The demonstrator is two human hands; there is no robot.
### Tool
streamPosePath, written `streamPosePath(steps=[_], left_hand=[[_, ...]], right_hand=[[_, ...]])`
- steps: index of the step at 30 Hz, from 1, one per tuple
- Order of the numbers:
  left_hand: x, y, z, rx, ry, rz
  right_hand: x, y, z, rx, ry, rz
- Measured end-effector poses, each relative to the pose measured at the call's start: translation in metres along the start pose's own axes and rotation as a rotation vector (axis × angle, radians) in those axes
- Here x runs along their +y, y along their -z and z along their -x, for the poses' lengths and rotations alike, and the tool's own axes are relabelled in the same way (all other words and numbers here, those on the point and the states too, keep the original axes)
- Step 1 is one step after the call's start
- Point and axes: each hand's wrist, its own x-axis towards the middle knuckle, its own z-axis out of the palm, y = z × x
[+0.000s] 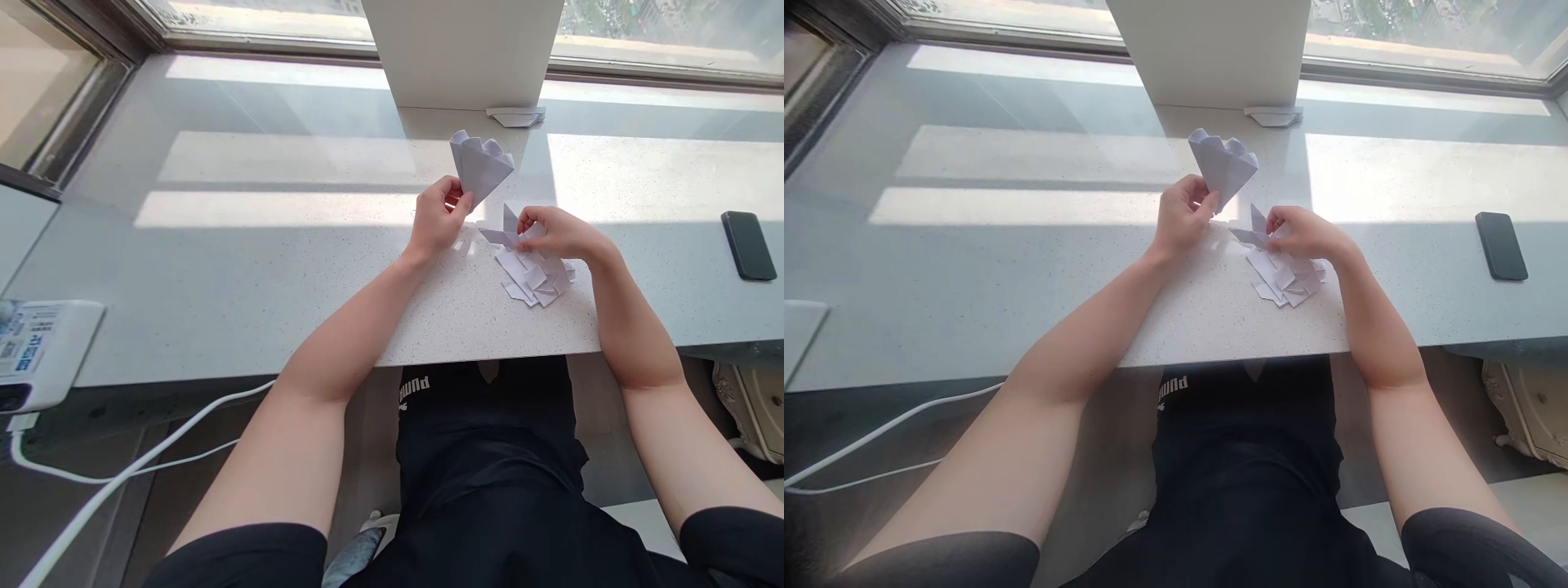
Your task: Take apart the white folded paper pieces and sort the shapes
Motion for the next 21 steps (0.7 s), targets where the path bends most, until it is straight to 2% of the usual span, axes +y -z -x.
streamPosePath(steps=[8, 17, 21], left_hand=[[-0.002, 0.001, -0.004, 0.045, -0.004, 0.061], [-0.007, 0.000, -0.008, 0.086, -0.010, 0.073], [-0.016, -0.001, -0.008, 0.083, -0.028, 0.085]], right_hand=[[0.013, -0.009, -0.013, 0.207, 0.064, -0.270], [0.026, -0.009, -0.019, 0.201, 0.063, -0.457], [0.020, -0.005, -0.012, 0.187, 0.054, -0.375]])
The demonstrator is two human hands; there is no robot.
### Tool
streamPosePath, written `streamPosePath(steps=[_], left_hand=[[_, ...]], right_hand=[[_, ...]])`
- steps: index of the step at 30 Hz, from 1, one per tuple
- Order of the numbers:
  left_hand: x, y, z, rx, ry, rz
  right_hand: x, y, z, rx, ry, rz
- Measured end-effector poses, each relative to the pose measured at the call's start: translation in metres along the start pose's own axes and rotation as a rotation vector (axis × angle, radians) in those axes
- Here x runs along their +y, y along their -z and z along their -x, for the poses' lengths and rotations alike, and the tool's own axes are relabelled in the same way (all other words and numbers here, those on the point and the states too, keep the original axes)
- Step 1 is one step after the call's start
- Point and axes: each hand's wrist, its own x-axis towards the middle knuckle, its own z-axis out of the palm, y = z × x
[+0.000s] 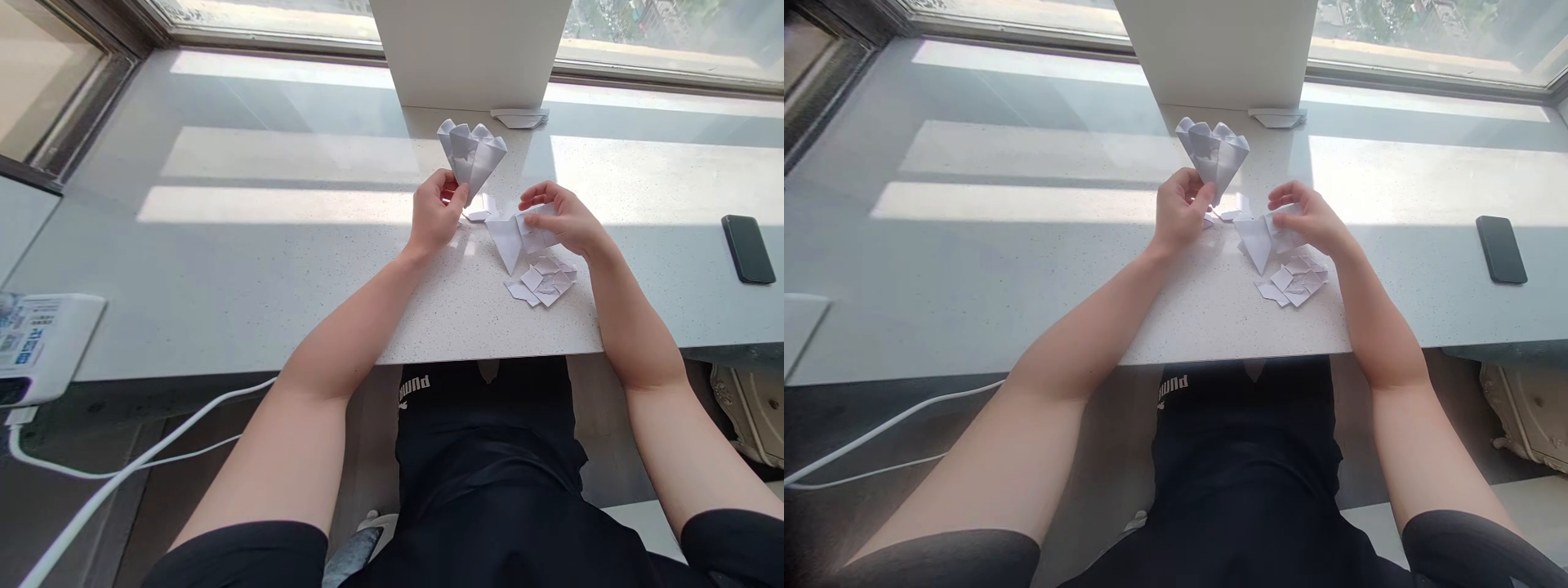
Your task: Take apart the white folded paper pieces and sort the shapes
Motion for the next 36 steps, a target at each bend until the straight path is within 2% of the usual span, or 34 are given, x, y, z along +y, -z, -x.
streamPosePath(steps=[5, 12, 18, 23, 32, 36], left_hand=[[-0.002, 0.001, 0.000, -0.004, 0.023, 0.006], [0.003, 0.000, 0.001, -0.018, 0.057, 0.002], [0.007, 0.000, 0.002, -0.033, 0.078, 0.007], [0.012, 0.001, 0.002, -0.047, 0.088, 0.031], [0.013, -0.003, 0.006, -0.078, 0.085, 0.031], [0.015, -0.007, 0.009, -0.078, 0.085, 0.033]], right_hand=[[-0.010, 0.001, 0.008, -0.067, -0.047, 0.233], [-0.005, -0.004, 0.007, -0.036, -0.003, 0.372], [0.002, -0.004, 0.004, -0.093, 0.053, 0.370], [-0.004, -0.005, 0.005, -0.139, 0.066, 0.326], [-0.019, -0.008, 0.010, -0.062, 0.109, 0.155], [-0.016, -0.007, 0.009, -0.056, 0.126, 0.202]])
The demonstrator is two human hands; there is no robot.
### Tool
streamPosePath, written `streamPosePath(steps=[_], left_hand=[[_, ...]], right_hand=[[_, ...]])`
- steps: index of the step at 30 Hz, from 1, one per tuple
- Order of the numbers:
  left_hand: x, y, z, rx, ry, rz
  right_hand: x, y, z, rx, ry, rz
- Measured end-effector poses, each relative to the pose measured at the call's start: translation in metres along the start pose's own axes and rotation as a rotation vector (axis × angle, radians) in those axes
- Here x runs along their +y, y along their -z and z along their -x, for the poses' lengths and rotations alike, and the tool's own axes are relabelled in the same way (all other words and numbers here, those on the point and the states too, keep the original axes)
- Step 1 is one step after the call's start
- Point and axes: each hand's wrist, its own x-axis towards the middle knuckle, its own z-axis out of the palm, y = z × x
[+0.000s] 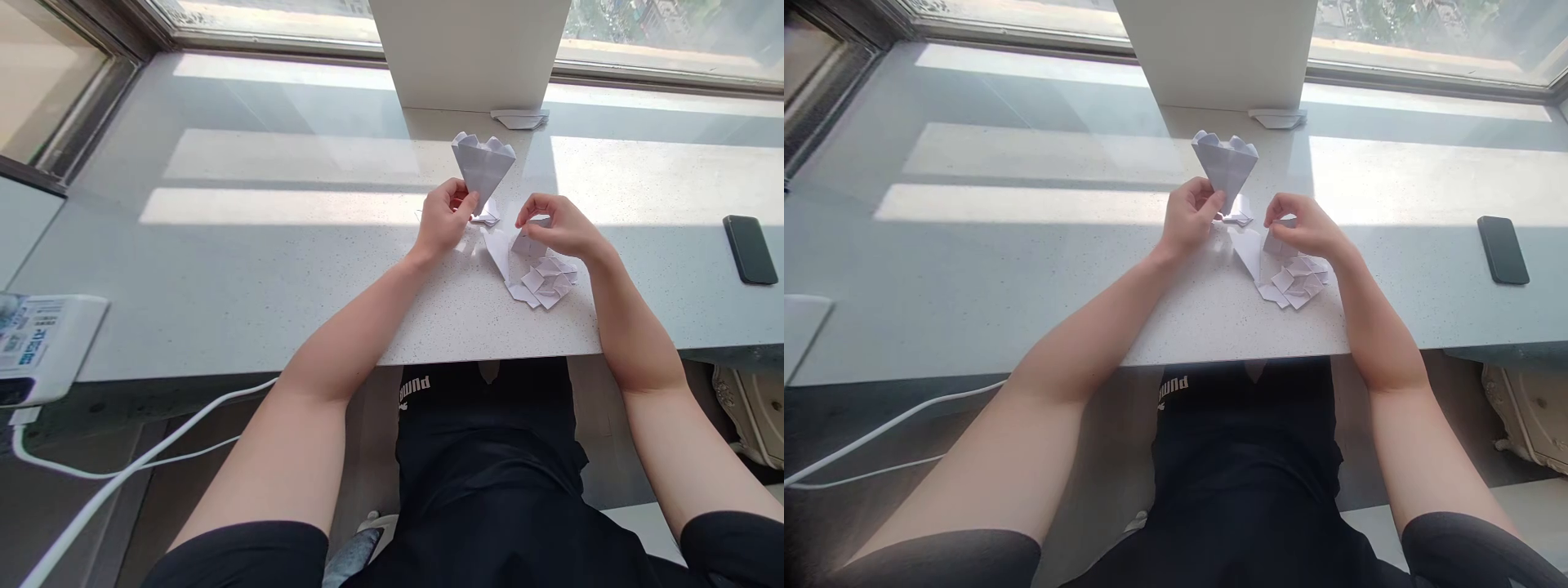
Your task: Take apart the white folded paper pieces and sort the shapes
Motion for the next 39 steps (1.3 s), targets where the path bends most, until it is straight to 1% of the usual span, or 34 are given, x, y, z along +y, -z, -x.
streamPosePath(steps=[3, 5, 8, 10, 13, 16, 18, 21, 25, 29, 33, 36, 39], left_hand=[[0.001, 0.000, 0.000, 0.000, 0.008, -0.004], [0.001, 0.001, 0.000, 0.005, 0.010, -0.010], [-0.002, 0.003, -0.001, 0.013, -0.002, -0.020], [-0.004, 0.003, -0.002, 0.022, -0.008, -0.020], [-0.005, 0.003, -0.003, 0.039, -0.005, -0.017], [-0.005, 0.003, -0.004, 0.048, 0.002, -0.020], [-0.006, 0.003, -0.004, 0.047, -0.001, -0.017], [-0.007, 0.004, -0.004, 0.039, -0.007, -0.012], [-0.004, 0.004, -0.004, 0.036, 0.003, -0.009], [0.001, 0.003, -0.003, 0.031, 0.003, -0.010], [0.002, 0.002, -0.003, 0.027, 0.000, -0.002], [0.001, 0.000, -0.003, 0.022, 0.010, 0.008], [-0.001, -0.004, -0.001, -0.003, 0.020, 0.023]], right_hand=[[0.006, -0.004, -0.001, -0.014, 0.021, 0.159], [0.009, -0.008, -0.002, -0.004, 0.066, 0.250], [0.008, -0.015, -0.001, 0.049, 0.140, 0.312], [0.006, -0.019, 0.000, 0.071, 0.159, 0.322], [0.005, -0.026, -0.001, 0.020, 0.151, 0.312], [0.009, -0.033, -0.002, -0.060, 0.115, 0.315], [0.013, -0.035, -0.003, -0.083, 0.084, 0.310], [0.014, -0.036, -0.004, -0.093, 0.046, 0.250], [0.008, -0.030, -0.004, -0.142, 0.008, 0.125], [0.000, -0.022, -0.003, -0.151, 0.027, -0.056], [0.002, -0.017, -0.004, -0.142, 0.005, -0.229], [0.007, -0.019, -0.009, -0.068, -0.012, -0.296], [0.007, -0.023, -0.013, 0.092, -0.011, -0.286]])
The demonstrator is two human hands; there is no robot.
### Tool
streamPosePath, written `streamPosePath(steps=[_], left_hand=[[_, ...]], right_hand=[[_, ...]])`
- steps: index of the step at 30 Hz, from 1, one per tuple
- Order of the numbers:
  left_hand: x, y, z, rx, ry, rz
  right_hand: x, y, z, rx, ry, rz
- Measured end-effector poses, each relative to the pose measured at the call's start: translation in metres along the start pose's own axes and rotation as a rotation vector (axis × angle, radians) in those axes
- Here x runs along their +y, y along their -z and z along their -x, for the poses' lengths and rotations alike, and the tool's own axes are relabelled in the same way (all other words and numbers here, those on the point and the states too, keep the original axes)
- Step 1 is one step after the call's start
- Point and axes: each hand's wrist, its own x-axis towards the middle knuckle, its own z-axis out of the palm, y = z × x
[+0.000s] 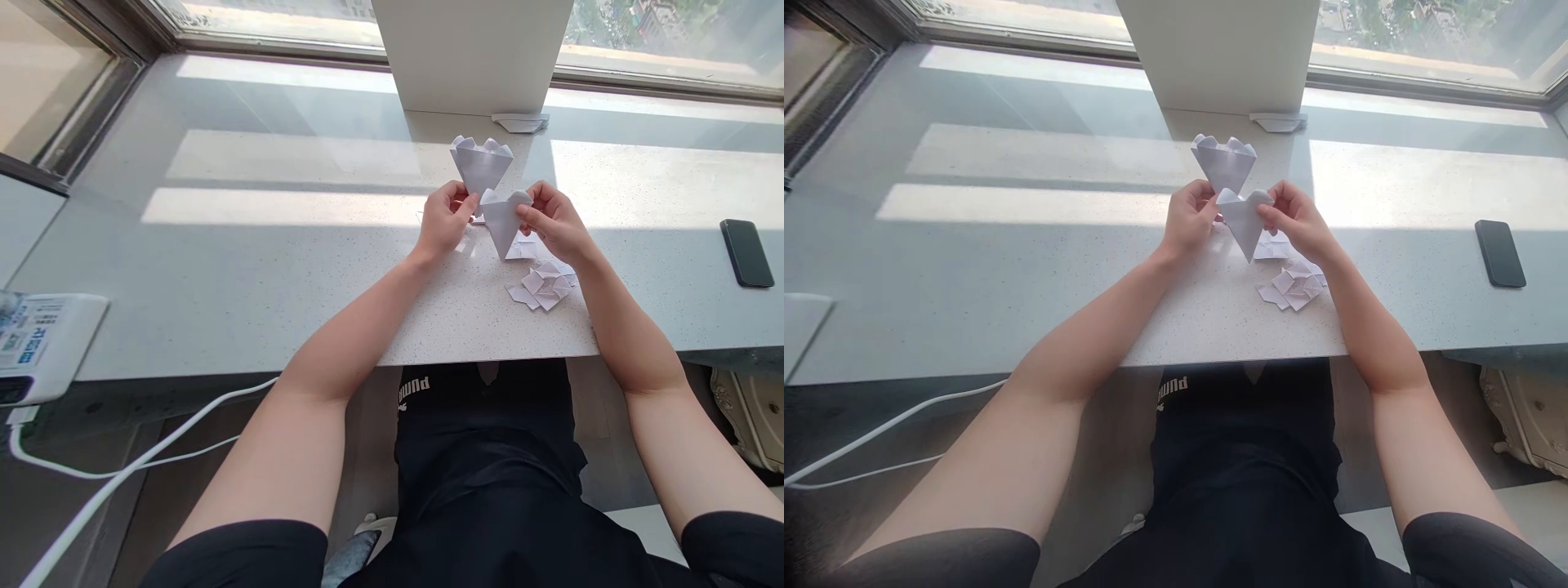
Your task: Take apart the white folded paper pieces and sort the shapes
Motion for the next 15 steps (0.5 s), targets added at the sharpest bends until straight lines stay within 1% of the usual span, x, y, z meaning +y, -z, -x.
streamPosePath(steps=[4, 6, 8, 11, 15], left_hand=[[0.001, -0.006, 0.006, -0.069, 0.004, 0.023], [0.003, -0.009, 0.009, -0.107, 0.003, 0.030], [0.005, -0.010, 0.011, -0.139, 0.000, 0.039], [0.008, -0.010, 0.013, -0.171, -0.005, 0.046], [0.008, -0.008, 0.014, -0.209, -0.030, 0.038]], right_hand=[[-0.008, -0.006, -0.001, 0.235, -0.001, 0.090], [-0.011, -0.007, 0.000, 0.313, 0.009, 0.132], [-0.009, -0.006, 0.001, 0.360, 0.035, 0.154], [0.004, -0.007, -0.001, 0.408, 0.079, 0.141], [0.032, -0.012, -0.011, 0.443, 0.245, 0.017]])
